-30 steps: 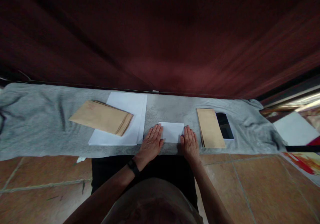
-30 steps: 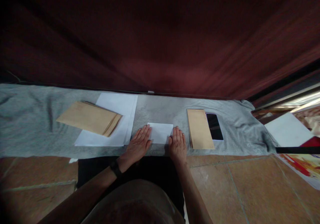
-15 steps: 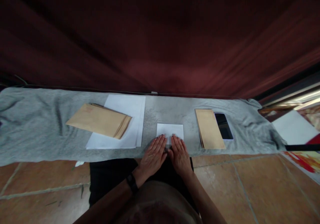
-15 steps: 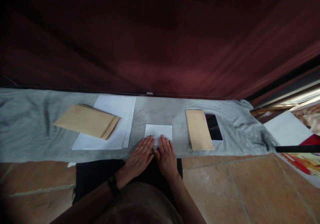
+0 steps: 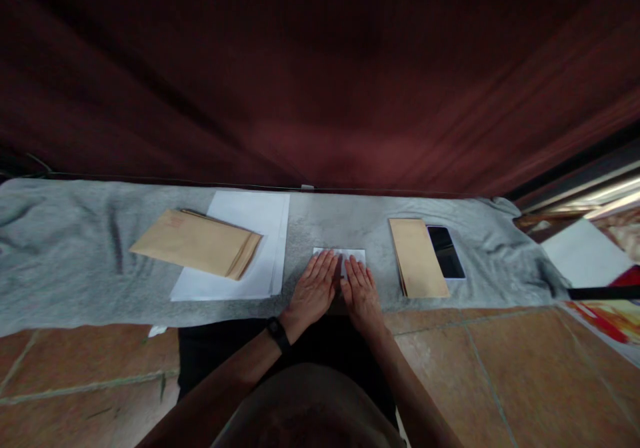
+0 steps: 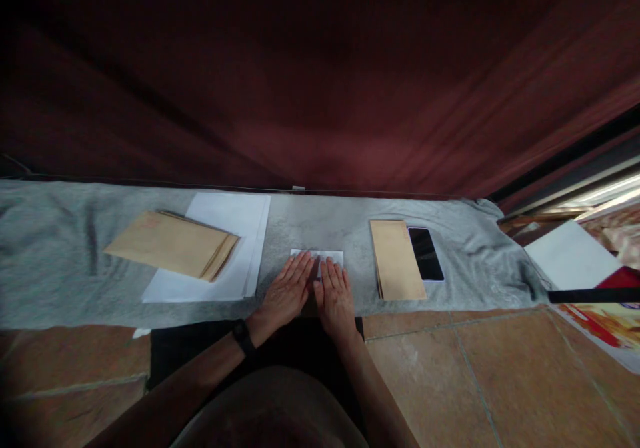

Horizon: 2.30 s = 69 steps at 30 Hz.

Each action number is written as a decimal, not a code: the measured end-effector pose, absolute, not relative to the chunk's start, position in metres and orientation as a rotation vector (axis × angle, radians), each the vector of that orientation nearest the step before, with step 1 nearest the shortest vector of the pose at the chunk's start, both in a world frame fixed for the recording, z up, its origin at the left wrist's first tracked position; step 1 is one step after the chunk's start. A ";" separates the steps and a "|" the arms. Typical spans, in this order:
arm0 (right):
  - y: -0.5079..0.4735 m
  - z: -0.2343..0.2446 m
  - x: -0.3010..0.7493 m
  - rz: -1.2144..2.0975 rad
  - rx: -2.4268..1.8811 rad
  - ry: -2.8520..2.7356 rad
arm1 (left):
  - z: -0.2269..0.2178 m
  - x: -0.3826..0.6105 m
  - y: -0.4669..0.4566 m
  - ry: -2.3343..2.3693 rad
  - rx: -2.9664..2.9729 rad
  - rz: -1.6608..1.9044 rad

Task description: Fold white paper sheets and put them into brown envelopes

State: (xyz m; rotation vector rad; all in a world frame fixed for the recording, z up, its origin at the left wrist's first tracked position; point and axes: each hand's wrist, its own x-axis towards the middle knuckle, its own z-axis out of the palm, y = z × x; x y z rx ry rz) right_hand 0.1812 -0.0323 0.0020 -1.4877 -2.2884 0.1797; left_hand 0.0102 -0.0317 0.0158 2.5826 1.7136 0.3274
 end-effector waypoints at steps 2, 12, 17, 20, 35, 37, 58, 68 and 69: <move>-0.021 0.001 0.172 0.166 -1.497 -2.299 | 0.011 0.013 -0.020 1.706 2.579 0.311; -0.008 -0.015 0.177 -0.038 -1.585 -2.318 | 0.002 0.007 -0.021 1.780 2.517 0.319; -0.009 -0.018 0.188 -0.073 -1.627 -2.261 | 0.002 0.002 -0.025 1.827 2.475 0.321; -0.010 -0.019 0.193 -0.077 -1.619 -2.241 | 0.002 -0.002 -0.028 1.848 2.453 0.331; -0.015 -0.016 0.195 -0.034 -1.580 -2.193 | 0.000 -0.005 -0.034 1.877 2.445 0.316; -0.017 -0.013 0.184 0.036 -1.540 -2.227 | 0.001 -0.005 -0.033 1.883 2.444 0.308; -0.028 -0.018 0.202 0.032 -1.661 -2.245 | 0.009 -0.008 -0.038 1.912 2.406 0.306; -0.027 -0.015 0.216 0.033 -1.659 -2.241 | 0.013 -0.009 -0.048 1.990 2.360 0.410; -0.027 -0.013 0.215 0.041 -1.659 -2.232 | 0.014 -0.006 -0.049 1.980 2.368 0.413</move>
